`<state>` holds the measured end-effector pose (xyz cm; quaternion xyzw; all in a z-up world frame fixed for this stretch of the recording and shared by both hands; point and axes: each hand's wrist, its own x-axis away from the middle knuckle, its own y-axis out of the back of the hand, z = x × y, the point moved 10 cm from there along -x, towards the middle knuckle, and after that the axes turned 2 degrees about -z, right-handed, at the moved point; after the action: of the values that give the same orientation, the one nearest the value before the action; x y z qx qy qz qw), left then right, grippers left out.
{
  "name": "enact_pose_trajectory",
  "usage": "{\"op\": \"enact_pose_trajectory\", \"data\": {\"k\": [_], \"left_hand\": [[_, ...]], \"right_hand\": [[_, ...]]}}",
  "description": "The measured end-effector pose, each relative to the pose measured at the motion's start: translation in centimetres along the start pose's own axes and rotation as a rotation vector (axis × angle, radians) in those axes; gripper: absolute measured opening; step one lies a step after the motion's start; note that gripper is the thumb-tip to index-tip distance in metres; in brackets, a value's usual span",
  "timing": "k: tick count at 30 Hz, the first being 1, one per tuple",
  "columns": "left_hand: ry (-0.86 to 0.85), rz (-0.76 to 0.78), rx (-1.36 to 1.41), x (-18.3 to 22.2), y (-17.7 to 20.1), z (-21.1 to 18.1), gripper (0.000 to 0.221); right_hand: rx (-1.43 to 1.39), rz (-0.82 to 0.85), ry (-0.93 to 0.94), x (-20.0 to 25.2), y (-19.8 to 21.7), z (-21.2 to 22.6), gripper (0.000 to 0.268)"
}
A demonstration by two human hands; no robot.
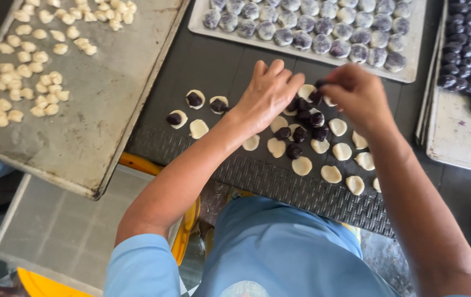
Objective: Placing small balls of purple filling onto flattened dough circles on a production table.
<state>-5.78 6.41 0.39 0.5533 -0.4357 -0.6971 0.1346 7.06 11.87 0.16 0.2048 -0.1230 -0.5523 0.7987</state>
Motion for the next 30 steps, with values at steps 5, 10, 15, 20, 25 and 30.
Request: {"op": "enact_pose_trajectory", "data": {"k": [5,10,15,20,25,30], "left_hand": [[0.423,-0.038,0.677,1.7,2.0,5.7,0.049],[0.688,-0.142,1.165,6.1,10.4,7.4,0.047],[0.665,-0.031,0.604,9.9,15.6,7.1,0.047],[0.519,-0.031,0.234,12.8,14.9,6.5,0.037],[0.389,0.077,0.009,12.2,13.8,5.0,0.023],[0.294,0.114,-0.004,7.5,12.9,2.2,0.029]], "right_hand": [[-0.056,-0.219,0.1,1.3,0.9,0.0,0.02],[0.001,-0.254,0.256,3.7,-1.7,2.7,0.024],[0.325,-0.126,0.542,7.0,-8.1,8.6,0.023],[0.433,-0.045,0.843,8.9,-14.2,12.0,0.012],[0.49,-0.094,0.897,9.1,-15.4,11.2,0.014],[0.497,-0.239,0.754,5.8,-5.8,7.2,0.011]]}}
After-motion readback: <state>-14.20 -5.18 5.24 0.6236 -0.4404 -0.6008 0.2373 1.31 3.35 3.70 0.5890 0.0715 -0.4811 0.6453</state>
